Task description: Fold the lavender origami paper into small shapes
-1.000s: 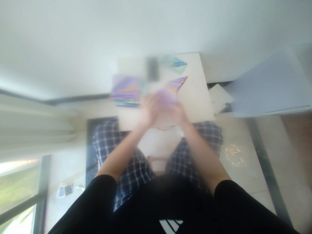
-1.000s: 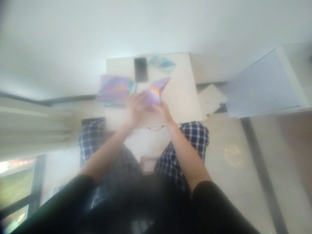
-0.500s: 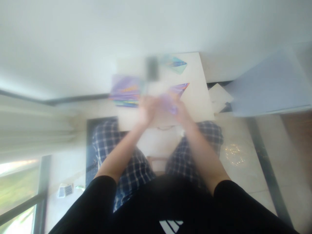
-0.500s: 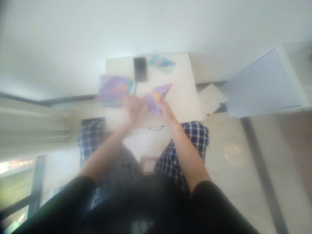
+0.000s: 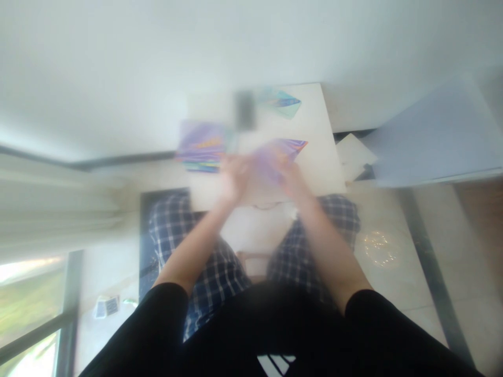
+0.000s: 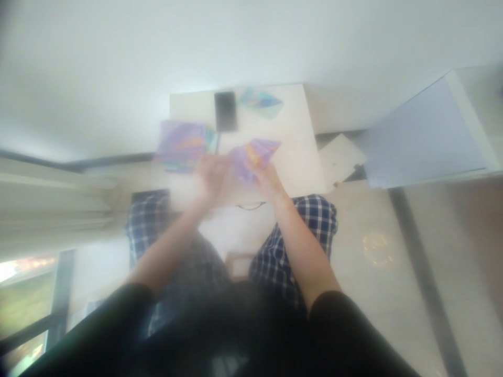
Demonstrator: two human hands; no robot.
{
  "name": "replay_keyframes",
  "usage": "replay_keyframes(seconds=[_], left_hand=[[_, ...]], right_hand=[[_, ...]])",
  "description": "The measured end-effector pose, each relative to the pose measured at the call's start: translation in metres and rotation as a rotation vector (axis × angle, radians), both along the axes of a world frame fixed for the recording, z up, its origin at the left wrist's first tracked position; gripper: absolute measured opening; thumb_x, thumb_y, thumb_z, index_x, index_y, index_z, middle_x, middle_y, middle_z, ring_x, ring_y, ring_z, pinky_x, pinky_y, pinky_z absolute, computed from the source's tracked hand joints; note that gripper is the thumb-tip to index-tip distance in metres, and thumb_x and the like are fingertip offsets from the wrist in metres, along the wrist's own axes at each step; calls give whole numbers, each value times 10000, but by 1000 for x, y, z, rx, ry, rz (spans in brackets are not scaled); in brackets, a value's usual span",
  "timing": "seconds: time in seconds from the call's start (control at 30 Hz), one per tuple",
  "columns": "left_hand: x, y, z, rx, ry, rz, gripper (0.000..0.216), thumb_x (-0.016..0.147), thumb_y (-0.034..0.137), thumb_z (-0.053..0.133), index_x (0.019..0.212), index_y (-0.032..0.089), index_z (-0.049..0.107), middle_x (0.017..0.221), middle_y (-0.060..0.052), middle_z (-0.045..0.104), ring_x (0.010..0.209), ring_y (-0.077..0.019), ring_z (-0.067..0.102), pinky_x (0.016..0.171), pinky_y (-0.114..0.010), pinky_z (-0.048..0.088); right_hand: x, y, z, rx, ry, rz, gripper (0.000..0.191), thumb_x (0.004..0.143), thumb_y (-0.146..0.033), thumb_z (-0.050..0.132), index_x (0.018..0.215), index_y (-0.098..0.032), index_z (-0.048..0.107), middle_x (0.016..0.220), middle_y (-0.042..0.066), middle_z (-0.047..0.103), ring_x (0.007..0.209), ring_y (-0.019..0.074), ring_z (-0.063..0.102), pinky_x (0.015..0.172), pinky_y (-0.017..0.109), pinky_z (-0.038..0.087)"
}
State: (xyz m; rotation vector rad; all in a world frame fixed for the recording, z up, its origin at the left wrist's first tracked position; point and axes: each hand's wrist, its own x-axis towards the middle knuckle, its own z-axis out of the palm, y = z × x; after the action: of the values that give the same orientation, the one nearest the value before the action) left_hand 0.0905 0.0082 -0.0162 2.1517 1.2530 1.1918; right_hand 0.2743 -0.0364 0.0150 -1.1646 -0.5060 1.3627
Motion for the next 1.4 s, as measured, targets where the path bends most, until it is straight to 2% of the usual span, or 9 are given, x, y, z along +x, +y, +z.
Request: replay_keyframes(seconds=[0.13,0.4,0.6,0.8,0.93,1.03,1.13,1.23,1.4], left_hand=[[-2,3,0,-6,55,-38,308,1008,376,471,1164,273,715,1131,-49,752,1101,-242,627,1067,-451,422],[-7,1,8,58,158,26,302,1005,304,454,1046,289,753,933,-67,737,1047,-271,592,1036,-483,373],[-6,6,9,69,183,-82,272,1000,348,484,1088,290,734,1063,-63,743,1137,-281,565,1070,-518,347],[-8,7,8,93,169,-32,287,1004,327,465,1009,300,751,973,-79,727,1108,-285,564,1030,-506,369],[-9,10,9,95,133,-25,247,1004,350,482,1038,330,726,1066,-56,719,1160,-277,555,1072,-511,351],[-6,10,11,78,70,37,245,972,450,552,1113,298,682,1157,-69,687,1180,-269,561,1076,-484,382],[1,7,12,-33,-49,98,410,903,550,630,1173,241,624,1123,-89,669,1111,-248,604,1017,-424,455],[10,2,10,-291,-168,76,459,864,571,664,1162,227,604,1048,-73,675,1006,-213,646,919,-362,517],[16,1,13,-737,-297,-58,414,878,623,578,890,215,645,815,-20,655,789,-170,654,727,-295,560]], right_hand=[[1,0,0,2,5,11,442,590,-388,875,987,-264,724,1084,-5,771,1188,237,662,927,353,587],[3,0,0,56,53,54,454,537,-350,898,946,-263,721,1119,-1,767,1184,227,667,945,338,583],[5,1,3,66,-11,24,494,561,-338,888,1021,-278,716,1181,2,755,1263,228,625,1012,364,558],[5,1,4,6,1,23,430,574,-402,875,952,-249,738,1079,2,779,1125,233,691,873,318,597],[13,4,2,31,20,12,404,645,-442,829,973,-231,722,975,0,777,990,203,723,769,291,605],[16,5,4,71,26,-11,443,649,-387,837,1047,-249,702,949,-18,770,945,171,727,787,277,600],[12,5,6,105,80,-36,422,682,-373,815,1072,-288,679,977,-43,763,951,143,720,833,265,593],[5,4,7,88,89,-58,365,713,-382,786,1049,-309,665,1012,-52,760,980,142,712,868,275,593],[10,6,4,52,71,-24,347,703,-414,793,1007,-305,664,1036,-43,764,1026,167,708,893,303,597]])
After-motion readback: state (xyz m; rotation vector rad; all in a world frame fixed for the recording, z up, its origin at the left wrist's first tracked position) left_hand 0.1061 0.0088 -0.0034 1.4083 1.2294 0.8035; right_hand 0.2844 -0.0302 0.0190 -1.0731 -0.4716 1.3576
